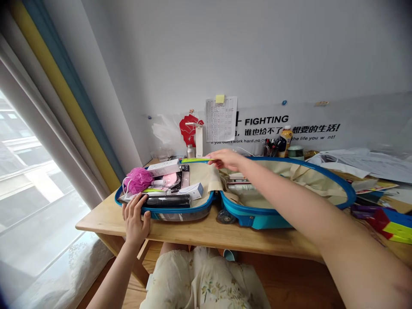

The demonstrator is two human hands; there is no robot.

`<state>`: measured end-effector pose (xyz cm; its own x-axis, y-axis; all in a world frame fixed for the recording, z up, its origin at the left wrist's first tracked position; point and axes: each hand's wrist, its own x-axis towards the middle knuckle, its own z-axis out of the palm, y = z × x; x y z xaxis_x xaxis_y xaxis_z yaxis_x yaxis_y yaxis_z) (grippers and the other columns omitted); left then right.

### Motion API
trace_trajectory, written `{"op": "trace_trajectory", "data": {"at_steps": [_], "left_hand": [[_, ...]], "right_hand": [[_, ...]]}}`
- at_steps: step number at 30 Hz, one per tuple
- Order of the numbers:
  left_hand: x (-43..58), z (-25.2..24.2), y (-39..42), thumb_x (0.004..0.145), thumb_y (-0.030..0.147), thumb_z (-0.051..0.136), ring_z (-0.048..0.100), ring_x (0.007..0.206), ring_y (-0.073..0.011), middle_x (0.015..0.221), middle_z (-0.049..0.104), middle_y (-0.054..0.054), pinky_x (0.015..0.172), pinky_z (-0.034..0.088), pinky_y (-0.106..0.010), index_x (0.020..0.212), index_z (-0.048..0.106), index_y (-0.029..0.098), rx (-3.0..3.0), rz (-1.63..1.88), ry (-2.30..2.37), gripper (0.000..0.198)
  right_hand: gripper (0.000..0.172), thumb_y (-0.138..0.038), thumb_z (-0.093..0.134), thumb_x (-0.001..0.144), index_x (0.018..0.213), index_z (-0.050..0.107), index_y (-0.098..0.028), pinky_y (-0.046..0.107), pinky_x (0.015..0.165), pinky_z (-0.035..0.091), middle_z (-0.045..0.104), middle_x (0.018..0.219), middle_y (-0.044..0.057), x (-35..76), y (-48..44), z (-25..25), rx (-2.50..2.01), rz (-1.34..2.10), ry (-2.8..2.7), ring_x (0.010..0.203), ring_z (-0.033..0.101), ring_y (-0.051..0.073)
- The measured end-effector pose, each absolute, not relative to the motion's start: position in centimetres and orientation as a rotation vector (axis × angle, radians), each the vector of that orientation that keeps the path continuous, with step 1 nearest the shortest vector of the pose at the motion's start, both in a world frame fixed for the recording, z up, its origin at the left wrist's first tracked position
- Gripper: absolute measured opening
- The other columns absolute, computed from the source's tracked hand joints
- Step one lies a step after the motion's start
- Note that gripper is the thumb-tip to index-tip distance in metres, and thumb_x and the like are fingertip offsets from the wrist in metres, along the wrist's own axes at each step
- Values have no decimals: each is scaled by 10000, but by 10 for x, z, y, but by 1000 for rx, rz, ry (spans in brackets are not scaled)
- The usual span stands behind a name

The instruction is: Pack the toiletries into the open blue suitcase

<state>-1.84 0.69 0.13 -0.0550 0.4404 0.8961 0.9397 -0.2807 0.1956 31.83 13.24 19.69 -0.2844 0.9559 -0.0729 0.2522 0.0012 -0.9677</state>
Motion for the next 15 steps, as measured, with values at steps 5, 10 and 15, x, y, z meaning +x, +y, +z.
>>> {"op": "trace_trajectory", "data": {"at_steps": [5, 10, 15], "left_hand": [[-20, 0, 8, 989, 442, 357, 431, 1351, -278, 1401, 553, -144, 1200, 134, -466, 1378, 534, 192, -1739, -1301, -1478, 495], [-20, 1, 8, 995, 419, 365, 429, 1350, -269, 1385, 560, -152, 1201, 135, -460, 1362, 537, 177, -1738, -1289, -1433, 472], [-19, 2, 8, 995, 419, 357, 429, 1356, -271, 1383, 562, -152, 1203, 131, -464, 1364, 540, 176, -1736, -1289, -1440, 479]], "right_hand": [[112, -153, 599, 884, 857, 706, -138, 175, 511, 426, 717, 739, 53, 227, 131, 178, -1273, 1452, -1752, 522, 529, 57], [111, -170, 608, 882, 795, 675, -155, 204, 569, 445, 719, 750, 43, 168, 135, 157, -1275, 1459, -1891, 565, 564, 84], [181, -240, 625, 883, 1043, 687, -182, 271, 723, 510, 741, 895, 65, 145, 136, 149, -1260, 1453, -2019, 781, 685, 168]]}}
